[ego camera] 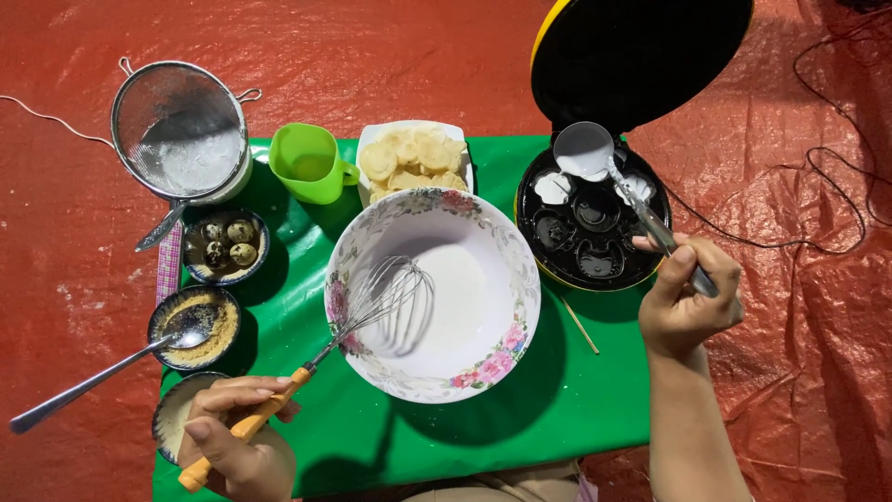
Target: Pouring batter from a bowl into a multi-cavity pastry maker using a ladle.
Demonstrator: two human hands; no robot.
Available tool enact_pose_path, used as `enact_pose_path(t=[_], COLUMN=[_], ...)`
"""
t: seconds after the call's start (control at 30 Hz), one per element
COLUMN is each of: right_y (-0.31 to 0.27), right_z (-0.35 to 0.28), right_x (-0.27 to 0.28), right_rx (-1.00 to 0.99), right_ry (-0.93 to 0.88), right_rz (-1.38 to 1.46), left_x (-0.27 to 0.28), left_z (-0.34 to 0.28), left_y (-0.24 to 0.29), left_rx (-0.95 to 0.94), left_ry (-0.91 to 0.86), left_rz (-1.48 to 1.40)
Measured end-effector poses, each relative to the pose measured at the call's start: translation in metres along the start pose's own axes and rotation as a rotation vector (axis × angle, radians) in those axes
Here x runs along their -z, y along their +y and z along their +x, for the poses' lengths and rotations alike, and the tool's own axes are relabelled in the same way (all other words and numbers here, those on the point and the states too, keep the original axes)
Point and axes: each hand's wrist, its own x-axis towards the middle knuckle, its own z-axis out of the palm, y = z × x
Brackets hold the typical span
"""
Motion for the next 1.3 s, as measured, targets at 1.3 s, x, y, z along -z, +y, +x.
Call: enact_pose_path(t=[1.3], right_y=[-0.095], right_z=[-0.024], right_x=[0.018], right_rx=[-0.405], right_ry=[-0.431], right_rz=[0.165], left_x=[0.015], left_z=[-0.024], left_y=[0.029], left_rx=[0.043], left_ry=[-0.145], left_rz=[-0.049])
